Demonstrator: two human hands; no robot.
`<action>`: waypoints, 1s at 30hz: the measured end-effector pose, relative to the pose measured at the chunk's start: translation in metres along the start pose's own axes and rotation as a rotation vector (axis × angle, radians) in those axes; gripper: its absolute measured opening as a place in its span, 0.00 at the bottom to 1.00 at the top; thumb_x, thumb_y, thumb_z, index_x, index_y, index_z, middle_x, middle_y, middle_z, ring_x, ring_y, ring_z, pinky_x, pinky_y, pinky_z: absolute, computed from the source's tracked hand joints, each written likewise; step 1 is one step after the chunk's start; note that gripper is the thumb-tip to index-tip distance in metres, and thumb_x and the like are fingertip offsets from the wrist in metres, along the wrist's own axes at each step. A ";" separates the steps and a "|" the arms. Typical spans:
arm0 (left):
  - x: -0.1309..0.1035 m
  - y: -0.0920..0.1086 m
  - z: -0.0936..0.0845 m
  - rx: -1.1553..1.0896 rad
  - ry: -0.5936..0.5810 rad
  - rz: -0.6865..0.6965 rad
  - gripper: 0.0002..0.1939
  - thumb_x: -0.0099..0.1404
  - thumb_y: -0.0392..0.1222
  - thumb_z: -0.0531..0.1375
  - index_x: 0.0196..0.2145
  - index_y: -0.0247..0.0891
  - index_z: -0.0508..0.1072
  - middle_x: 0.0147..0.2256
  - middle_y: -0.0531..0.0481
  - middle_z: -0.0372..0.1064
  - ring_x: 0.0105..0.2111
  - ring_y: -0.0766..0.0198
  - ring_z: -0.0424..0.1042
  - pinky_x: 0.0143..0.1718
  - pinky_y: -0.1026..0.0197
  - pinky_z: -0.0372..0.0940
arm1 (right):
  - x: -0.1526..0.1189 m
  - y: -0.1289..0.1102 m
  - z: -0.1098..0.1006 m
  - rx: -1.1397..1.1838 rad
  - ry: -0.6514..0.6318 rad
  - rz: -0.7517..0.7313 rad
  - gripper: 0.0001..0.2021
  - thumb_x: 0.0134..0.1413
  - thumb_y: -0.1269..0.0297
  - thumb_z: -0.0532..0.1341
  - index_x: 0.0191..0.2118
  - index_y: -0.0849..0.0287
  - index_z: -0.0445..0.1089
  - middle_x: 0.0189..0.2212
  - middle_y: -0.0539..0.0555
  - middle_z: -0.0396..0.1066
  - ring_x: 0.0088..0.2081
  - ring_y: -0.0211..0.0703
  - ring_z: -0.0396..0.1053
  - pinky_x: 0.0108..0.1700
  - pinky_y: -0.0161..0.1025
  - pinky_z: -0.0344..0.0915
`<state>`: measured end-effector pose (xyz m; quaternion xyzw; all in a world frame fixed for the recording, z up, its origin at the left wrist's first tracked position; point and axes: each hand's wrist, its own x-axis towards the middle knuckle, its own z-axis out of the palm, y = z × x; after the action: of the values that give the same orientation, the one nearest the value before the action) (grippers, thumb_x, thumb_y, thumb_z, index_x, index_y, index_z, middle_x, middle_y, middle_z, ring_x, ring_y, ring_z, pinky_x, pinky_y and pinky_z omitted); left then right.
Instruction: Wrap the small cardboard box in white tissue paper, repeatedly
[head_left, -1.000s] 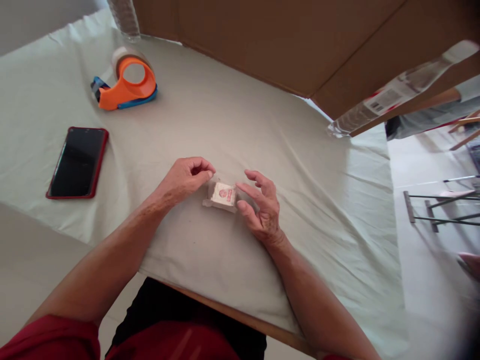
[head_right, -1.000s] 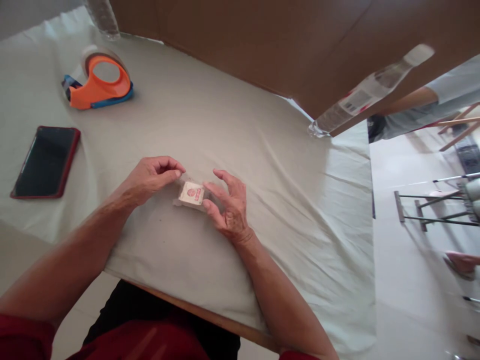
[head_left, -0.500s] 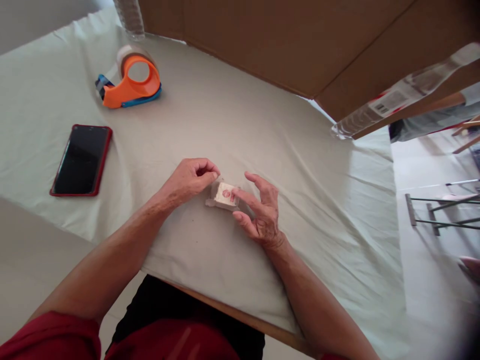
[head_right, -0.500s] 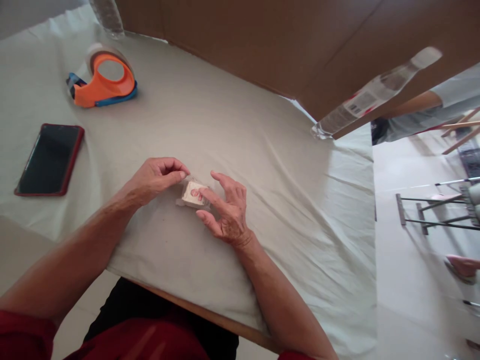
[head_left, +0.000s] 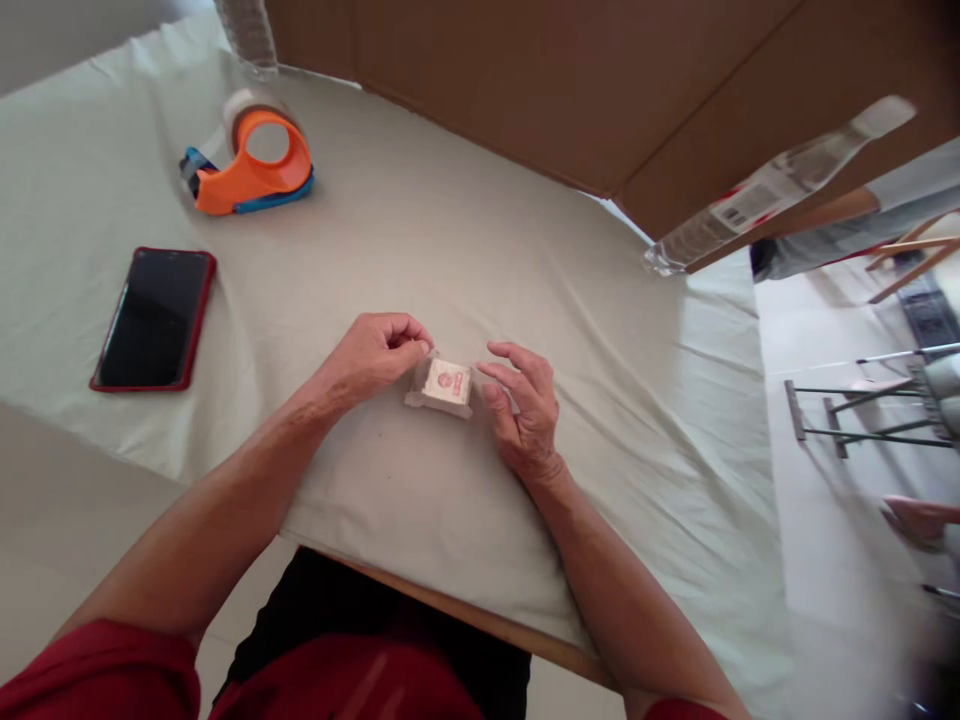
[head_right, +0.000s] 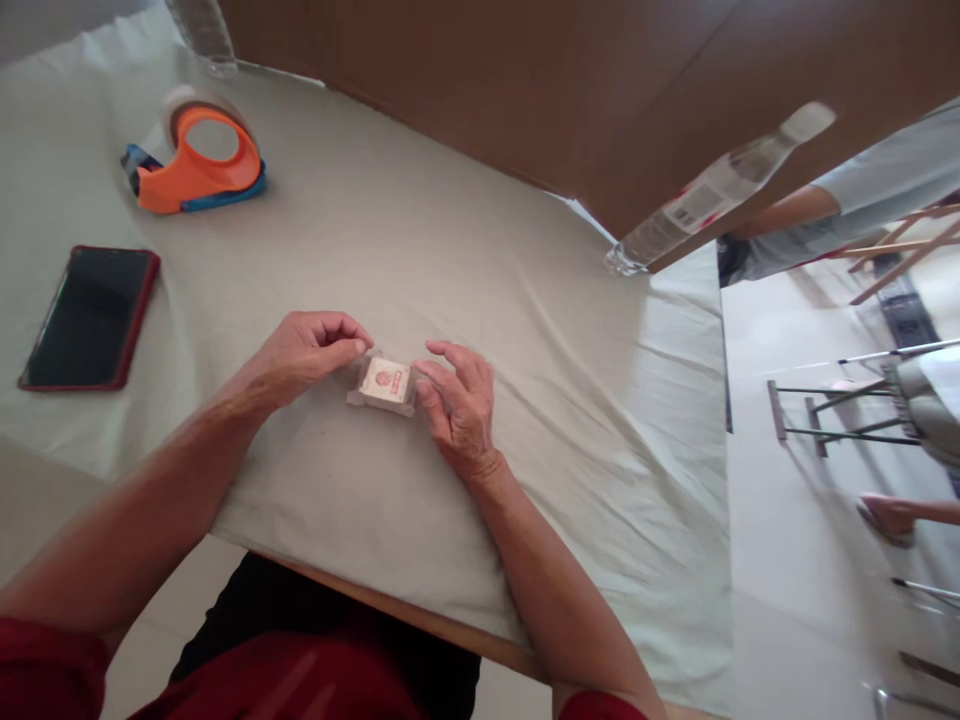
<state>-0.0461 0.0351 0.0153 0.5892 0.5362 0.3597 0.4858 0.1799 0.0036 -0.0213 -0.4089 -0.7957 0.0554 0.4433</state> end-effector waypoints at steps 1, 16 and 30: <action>0.000 0.000 0.000 -0.003 -0.011 -0.001 0.13 0.56 0.47 0.60 0.30 0.34 0.77 0.22 0.54 0.66 0.24 0.68 0.59 0.26 0.64 0.53 | 0.002 0.000 0.000 -0.013 0.002 0.000 0.12 0.68 0.67 0.56 0.49 0.51 0.75 0.51 0.58 0.76 0.52 0.51 0.72 0.55 0.52 0.66; -0.002 0.000 0.003 -0.015 -0.107 -0.017 0.10 0.52 0.42 0.58 0.30 0.35 0.75 0.21 0.56 0.64 0.22 0.69 0.58 0.23 0.65 0.52 | 0.056 -0.027 -0.026 -0.469 -0.489 -0.354 0.11 0.67 0.71 0.58 0.39 0.52 0.77 0.37 0.51 0.79 0.38 0.42 0.67 0.47 0.45 0.55; 0.004 -0.003 0.004 -0.010 -0.122 -0.011 0.07 0.51 0.40 0.58 0.28 0.35 0.73 0.23 0.55 0.68 0.24 0.68 0.63 0.25 0.64 0.56 | 0.074 -0.016 -0.009 -0.440 -0.580 -0.032 0.07 0.62 0.69 0.56 0.34 0.58 0.71 0.32 0.56 0.76 0.36 0.47 0.66 0.44 0.45 0.54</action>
<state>-0.0421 0.0382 0.0113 0.6047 0.5070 0.3232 0.5224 0.1565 0.0427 0.0404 -0.4492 -0.8876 -0.0104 0.1012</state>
